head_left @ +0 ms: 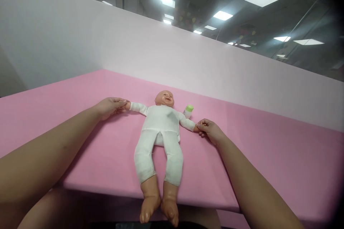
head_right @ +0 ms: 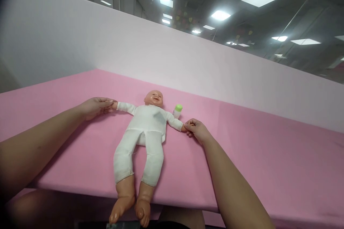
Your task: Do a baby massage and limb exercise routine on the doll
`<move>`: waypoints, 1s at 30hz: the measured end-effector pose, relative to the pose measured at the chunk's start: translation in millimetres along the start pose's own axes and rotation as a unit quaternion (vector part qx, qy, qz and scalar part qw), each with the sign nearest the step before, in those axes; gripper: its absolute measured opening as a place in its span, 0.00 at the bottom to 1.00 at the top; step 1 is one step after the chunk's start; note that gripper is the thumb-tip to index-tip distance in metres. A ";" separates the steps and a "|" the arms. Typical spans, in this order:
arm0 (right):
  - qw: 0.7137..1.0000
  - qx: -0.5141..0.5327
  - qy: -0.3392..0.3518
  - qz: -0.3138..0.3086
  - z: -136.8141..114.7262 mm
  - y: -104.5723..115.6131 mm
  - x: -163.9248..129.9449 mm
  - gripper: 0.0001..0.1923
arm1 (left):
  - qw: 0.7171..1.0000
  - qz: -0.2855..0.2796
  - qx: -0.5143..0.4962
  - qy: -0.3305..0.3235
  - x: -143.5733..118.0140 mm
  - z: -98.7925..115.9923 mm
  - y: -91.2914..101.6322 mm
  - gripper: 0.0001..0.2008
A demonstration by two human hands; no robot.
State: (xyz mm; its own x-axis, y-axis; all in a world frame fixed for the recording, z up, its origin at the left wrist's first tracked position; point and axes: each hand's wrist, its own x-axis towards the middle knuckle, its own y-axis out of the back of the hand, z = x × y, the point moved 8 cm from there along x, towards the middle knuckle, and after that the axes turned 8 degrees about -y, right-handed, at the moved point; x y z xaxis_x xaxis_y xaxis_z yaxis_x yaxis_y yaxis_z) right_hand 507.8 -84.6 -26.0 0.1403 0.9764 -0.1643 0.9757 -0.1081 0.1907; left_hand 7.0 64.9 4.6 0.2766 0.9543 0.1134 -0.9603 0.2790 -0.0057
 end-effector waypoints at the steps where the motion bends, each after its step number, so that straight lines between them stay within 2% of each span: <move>1: 1.000 -0.001 -0.006 0.008 0.8 0.6 0.2 0.20 | 1.000 0.008 -0.006 0.002 -0.3 -0.1 0.2 0.25; 4: 1.000 -0.004 -0.016 0.026 2.0 1.6 0.5 0.20 | 0.999 0.027 -0.015 0.006 -1.4 0.2 0.2 0.22; 9: 0.999 0.008 -0.020 0.043 4.2 5.1 2.4 0.20 | 0.999 0.024 -0.027 0.010 0.0 -1.1 0.5 0.17; 17: 0.998 0.009 -0.026 0.064 5.8 12.7 3.7 0.20 | 0.999 0.010 -0.053 0.005 -1.0 0.5 2.8 0.26; 23: 0.995 0.065 -0.038 0.068 5.4 11.1 1.0 0.16 | 0.998 0.007 -0.060 0.000 1.9 -4.6 6.5 0.26; 30: 0.994 0.089 -0.046 0.042 5.3 8.8 1.3 0.21 | 0.999 -0.014 -0.042 -0.011 -0.4 -1.9 3.6 0.27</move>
State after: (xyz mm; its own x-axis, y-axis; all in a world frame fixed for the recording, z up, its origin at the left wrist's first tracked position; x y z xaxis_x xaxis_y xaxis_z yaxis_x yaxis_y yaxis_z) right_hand 517.5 -85.2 -29.7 0.2292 0.9423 -0.2439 0.9731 -0.2278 0.0342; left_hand 3.5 65.7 2.7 0.3020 0.9436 0.1357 -0.9454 0.3148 -0.0849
